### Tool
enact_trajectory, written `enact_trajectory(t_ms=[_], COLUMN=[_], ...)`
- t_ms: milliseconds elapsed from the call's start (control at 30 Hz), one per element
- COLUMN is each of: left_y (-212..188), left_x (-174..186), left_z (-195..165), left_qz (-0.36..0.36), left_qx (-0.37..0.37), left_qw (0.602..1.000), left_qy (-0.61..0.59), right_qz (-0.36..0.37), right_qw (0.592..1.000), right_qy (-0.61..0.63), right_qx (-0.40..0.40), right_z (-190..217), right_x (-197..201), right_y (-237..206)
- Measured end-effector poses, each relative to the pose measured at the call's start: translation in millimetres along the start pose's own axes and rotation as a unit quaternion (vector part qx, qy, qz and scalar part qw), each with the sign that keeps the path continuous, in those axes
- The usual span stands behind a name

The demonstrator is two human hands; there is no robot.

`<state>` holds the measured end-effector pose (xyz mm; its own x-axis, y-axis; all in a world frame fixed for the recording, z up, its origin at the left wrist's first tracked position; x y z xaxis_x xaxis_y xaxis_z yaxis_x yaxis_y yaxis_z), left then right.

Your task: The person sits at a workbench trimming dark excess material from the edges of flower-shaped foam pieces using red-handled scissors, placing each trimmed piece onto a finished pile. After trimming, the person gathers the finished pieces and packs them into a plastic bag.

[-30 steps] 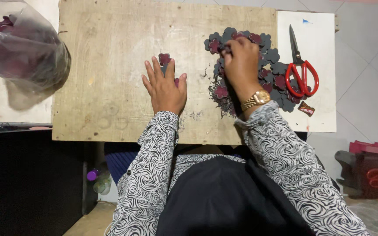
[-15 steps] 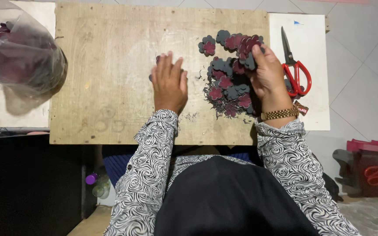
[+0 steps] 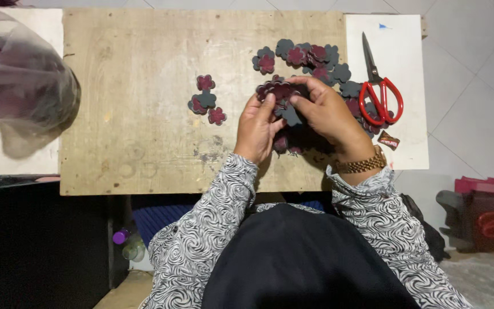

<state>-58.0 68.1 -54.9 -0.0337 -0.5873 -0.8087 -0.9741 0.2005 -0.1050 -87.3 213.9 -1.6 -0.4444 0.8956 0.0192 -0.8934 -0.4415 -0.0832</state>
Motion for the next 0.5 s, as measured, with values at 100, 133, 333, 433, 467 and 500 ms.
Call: enact_trajectory(t_ms=[100,133,333,433,467,500], left_y=[-3.6,-4.5,-6.7,-7.0,-7.7,-8.0], left_x=[-2.0,-2.7,3.8,6.3,6.1,4.4], left_z=[-1.7,-2.0,-9.7,-7.4,-6.7,-5.4], left_qz=[0.013,0.001,-0.054,-0.078,-0.086,-0.077], left_qx=[0.003,0.005,-0.032,-0.066,-0.081,-0.087], left_qw=[0.996,0.995,0.994,0.994,0.993,0.993], left_qy=[-0.091,-0.097,-0.088,-0.048,-0.03,-0.032], right_qz=[-0.028,-0.037,-0.062,-0.062,-0.07,-0.077], right_qw=[0.999,0.998,0.992,0.986,0.988,0.99], right_qy=[0.036,0.058,0.11,0.156,0.135,0.115], right_qx=[0.01,0.007,0.003,-0.02,-0.016,-0.012], right_z=[-6.2,-9.2,-14.0,-16.2,-16.9,-18.5], right_x=[-1.4,-2.8,-4.3,-14.4,-19.7,-27.0], right_y=[-0.9,-0.6,1.1,3.8,3.8,2.9])
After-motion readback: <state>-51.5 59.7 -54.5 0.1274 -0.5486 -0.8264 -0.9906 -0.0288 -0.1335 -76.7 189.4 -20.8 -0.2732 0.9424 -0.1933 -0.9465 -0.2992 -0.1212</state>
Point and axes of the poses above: each hand's wrist, its own y-axis towards the middle knuckle, its own x-axis out of the back of the hand, z = x × y, the point moved 3 cm from there along y, towards the middle knuckle, and after that the axes turned 8 degrees about z, right-handed, at the moved point
